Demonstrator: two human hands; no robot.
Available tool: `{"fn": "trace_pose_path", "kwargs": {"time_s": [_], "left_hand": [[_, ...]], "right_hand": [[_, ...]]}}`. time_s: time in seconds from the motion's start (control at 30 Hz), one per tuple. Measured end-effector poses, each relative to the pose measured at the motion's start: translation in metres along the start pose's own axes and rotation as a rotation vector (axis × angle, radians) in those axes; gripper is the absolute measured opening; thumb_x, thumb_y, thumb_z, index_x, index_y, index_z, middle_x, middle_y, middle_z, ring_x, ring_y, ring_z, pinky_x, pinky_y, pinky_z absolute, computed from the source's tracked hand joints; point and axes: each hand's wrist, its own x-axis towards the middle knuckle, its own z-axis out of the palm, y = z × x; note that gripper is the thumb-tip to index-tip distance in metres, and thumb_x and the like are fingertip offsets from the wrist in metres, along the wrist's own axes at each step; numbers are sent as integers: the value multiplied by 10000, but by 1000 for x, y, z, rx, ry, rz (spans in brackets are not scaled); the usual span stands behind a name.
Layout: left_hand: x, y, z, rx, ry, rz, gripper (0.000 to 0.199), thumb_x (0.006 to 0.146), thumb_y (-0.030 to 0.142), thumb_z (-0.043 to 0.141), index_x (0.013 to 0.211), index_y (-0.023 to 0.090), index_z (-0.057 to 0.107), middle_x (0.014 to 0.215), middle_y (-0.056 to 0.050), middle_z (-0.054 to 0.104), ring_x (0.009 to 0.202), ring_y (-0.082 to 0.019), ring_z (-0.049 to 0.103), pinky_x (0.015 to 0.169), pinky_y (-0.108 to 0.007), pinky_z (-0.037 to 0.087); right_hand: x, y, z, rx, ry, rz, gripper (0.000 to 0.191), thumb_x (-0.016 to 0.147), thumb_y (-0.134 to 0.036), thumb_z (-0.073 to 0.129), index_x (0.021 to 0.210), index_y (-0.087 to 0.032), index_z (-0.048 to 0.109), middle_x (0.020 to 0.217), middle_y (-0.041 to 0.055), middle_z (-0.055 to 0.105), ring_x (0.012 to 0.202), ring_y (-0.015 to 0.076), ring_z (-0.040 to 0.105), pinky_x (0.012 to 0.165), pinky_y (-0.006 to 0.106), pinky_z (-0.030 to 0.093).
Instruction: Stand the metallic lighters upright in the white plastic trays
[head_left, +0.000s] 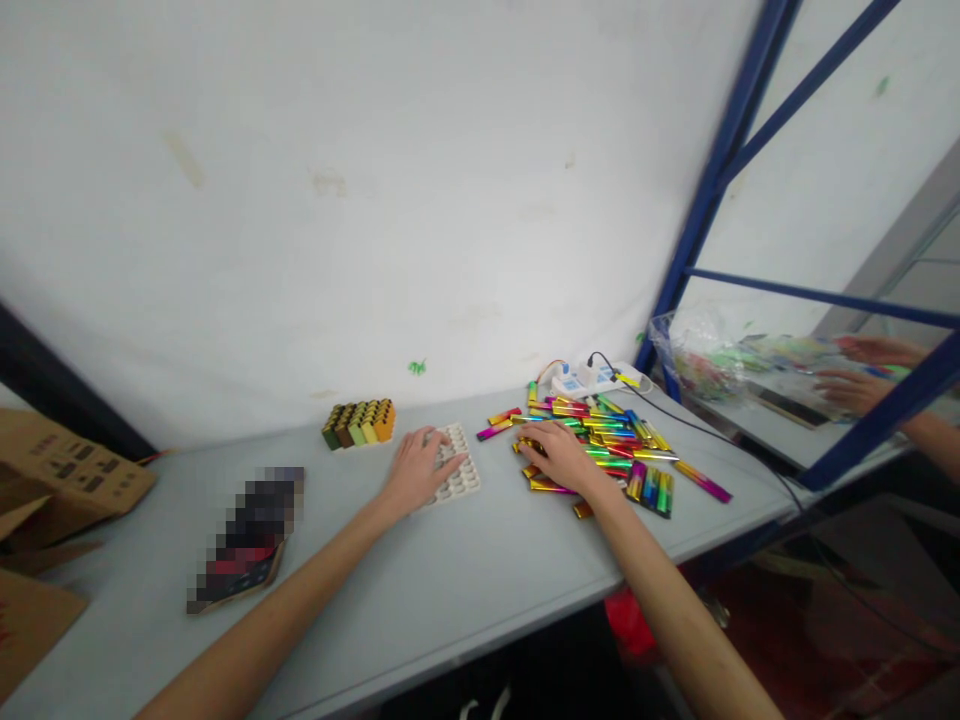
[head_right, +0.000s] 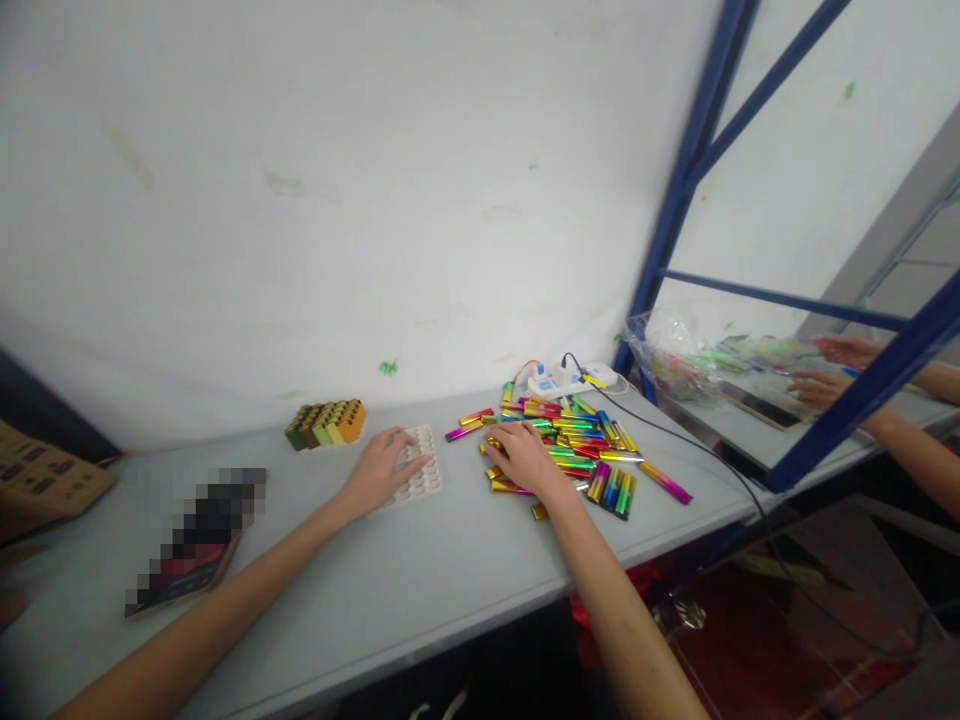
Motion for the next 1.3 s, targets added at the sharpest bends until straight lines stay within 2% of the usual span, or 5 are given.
{"fn": "trace_pose_path", "kwargs": {"time_s": [0.4,0.63,0.87,1.1,1.3], "left_hand": [[0,2,-1,-15,10,27,383,963,561,561,1052,191,603,1168,-116,590,1134,-303,549,1029,-475,445],[-9,8,-7,-34,13,21,357,954,536,597,1068,198,605,1165,-108,585,1137,-297,548,1038,-467,446],[-9,16,-12,-55,-24,1,379,978,531,557,1116,182,606,1219,-133,581,1199,-317,544,1084,-511,422],[-20,19,-38,-117,69,15,399,1064,442,367,1321,168,501,1526,-176,384,1477,-304,336,1202,-529,340],[-56,24,-48,-61,-36,220,489,977,400,544,1422,209,485,1552,-156,407,1477,-347,349,1217,-567,334]], "right_hand": [[62,-21,9,-134,-126,-108,196,955,-175,607,1108,-177,728,1203,133,666,1149,261,590,1028,428,435],[79,-30,19,-147,-139,-153,164,986,-265,598,1049,-158,706,1149,146,683,1141,286,599,995,440,445],[86,-54,-4,474,-5,19,337,1075,-452,357,1206,-217,561,715,-39,663,593,134,586,646,243,437],[98,-82,15,802,-31,47,374,1052,-490,346,1080,-209,592,734,-33,563,650,128,536,603,233,418],[109,-90,34,932,-100,-24,298,1029,-473,452,1144,-214,546,889,30,726,791,153,680,749,284,528]]}}
